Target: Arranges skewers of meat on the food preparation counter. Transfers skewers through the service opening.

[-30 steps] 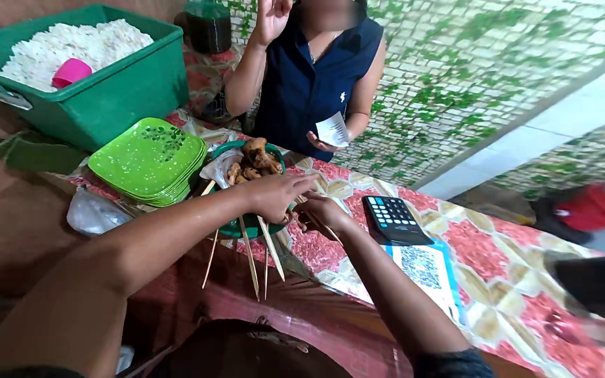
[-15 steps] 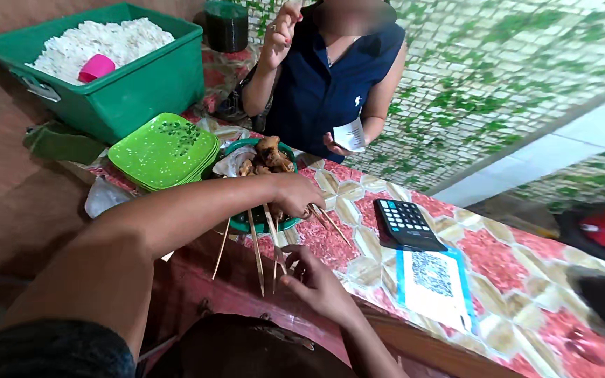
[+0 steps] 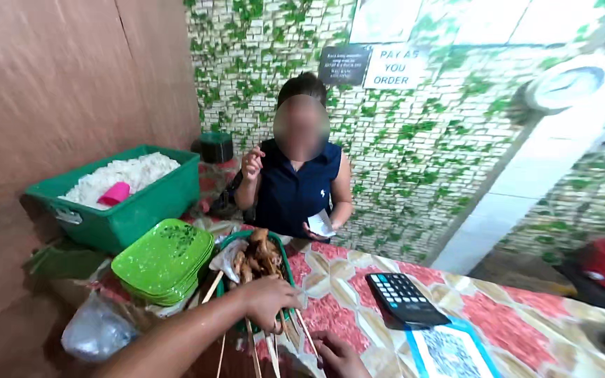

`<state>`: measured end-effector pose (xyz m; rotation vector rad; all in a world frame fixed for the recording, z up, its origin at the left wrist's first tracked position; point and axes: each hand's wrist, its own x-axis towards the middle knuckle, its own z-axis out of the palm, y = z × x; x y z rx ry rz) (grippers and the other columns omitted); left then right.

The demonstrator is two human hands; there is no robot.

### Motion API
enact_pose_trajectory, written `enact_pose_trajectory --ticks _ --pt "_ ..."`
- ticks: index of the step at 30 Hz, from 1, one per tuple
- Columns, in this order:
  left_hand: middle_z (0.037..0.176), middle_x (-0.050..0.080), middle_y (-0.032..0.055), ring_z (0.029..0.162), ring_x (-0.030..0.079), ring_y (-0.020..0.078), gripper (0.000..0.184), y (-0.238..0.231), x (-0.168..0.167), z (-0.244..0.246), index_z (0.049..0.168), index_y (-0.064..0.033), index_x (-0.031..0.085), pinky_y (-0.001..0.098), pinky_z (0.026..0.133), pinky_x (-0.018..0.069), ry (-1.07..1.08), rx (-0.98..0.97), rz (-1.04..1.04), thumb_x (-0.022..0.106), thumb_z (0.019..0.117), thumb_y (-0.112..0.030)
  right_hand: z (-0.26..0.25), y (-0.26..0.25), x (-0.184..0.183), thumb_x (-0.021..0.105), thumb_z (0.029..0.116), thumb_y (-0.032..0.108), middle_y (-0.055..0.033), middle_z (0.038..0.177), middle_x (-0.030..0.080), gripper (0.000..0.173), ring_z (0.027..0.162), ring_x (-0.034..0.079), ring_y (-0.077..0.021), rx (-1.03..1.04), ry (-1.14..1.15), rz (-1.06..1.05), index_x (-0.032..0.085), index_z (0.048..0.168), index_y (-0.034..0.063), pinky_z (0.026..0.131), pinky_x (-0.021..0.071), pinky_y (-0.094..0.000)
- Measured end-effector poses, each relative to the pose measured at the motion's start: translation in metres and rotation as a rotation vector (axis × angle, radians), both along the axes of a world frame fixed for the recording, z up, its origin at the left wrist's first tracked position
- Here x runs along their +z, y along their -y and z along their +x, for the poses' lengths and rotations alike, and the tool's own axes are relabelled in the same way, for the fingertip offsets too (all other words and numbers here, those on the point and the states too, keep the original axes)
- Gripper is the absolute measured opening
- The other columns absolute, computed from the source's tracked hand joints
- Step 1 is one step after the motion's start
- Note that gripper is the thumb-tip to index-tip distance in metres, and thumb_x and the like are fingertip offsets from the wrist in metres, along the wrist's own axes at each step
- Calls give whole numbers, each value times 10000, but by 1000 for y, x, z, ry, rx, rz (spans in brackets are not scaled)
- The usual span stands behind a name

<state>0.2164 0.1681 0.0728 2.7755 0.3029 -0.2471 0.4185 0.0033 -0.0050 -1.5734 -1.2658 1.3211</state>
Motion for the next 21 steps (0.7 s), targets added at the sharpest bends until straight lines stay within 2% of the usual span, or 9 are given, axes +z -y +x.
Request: enact_pose_trajectory --ticks 3,5,7,8,10,14,17,19,21 --pt "1619 385 125 1525 285 366 934 13 4 -12 1566 -199 426 724 1193 125 -47 114 45 892 759 -258 -4 -11 -10 496 1057 199 -46 844 654 326 630 584 -97 -26 -96 20 607 1287 -2 606 526 -295" --pt "1663 304 122 1550 209 382 1028 24 19 -30 1609 -208 336 744 1178 108 -21 228 87 901 754 -278 -7 -13 -9 481 1063 182 -31 828 653 315 633 594 -89 -49 -124 37 606 1283 -6 601 530 -278" --pt "1655 325 105 1539 248 366 938 35 38 -62 1603 -175 344 703 1183 177 86 399 67 851 821 -279 -5 -8 -10 462 1060 162 -25 819 653 321 620 593 -77 -63 -142 49 604 1289 -13 591 529 -259" --pt "1636 364 94 1515 312 344 871 40 42 -84 1589 -166 369 659 1178 260 155 504 59 821 856 -293 -4 -3 -14 451 1059 158 -24 812 658 324 606 592 -73 -73 -157 48 603 1285 -18 582 530 -251" --pt "1599 424 79 1458 414 312 762 48 42 -131 1577 -173 392 598 1155 360 311 756 -30 764 918 -262 -1 4 -24 420 1071 154 -30 801 655 325 593 588 -78 -111 -225 11 598 1270 -31 578 529 -252" --pt "1529 488 163 1371 518 284 659 78 1 -215 1577 -91 347 478 1106 450 661 1147 -287 582 985 -263 -21 13 -42 291 1116 231 -39 827 690 433 627 623 -101 -46 -434 -160 564 1331 -28 607 552 -280" --pt "1472 534 167 1304 561 287 606 111 -31 -236 1554 -72 367 465 1050 481 811 1388 -486 519 1010 -292 -49 1 -50 255 1117 287 -49 889 697 466 653 627 -114 71 -551 -228 533 1357 1 619 547 -286" --pt "1446 565 149 1260 587 292 550 129 -46 -233 1537 -80 394 485 989 491 819 1507 -601 459 1039 -304 -68 -10 -48 273 1130 320 -37 875 687 434 652 630 -107 41 -593 -252 541 1304 26 617 548 -272" --pt "1439 571 158 1255 592 314 496 139 -57 -225 1521 -82 420 512 987 489 782 1563 -726 411 1076 -300 -76 -18 -45 333 1117 297 -48 878 671 378 681 636 -123 13 -606 -225 554 1258 25 644 559 -294"
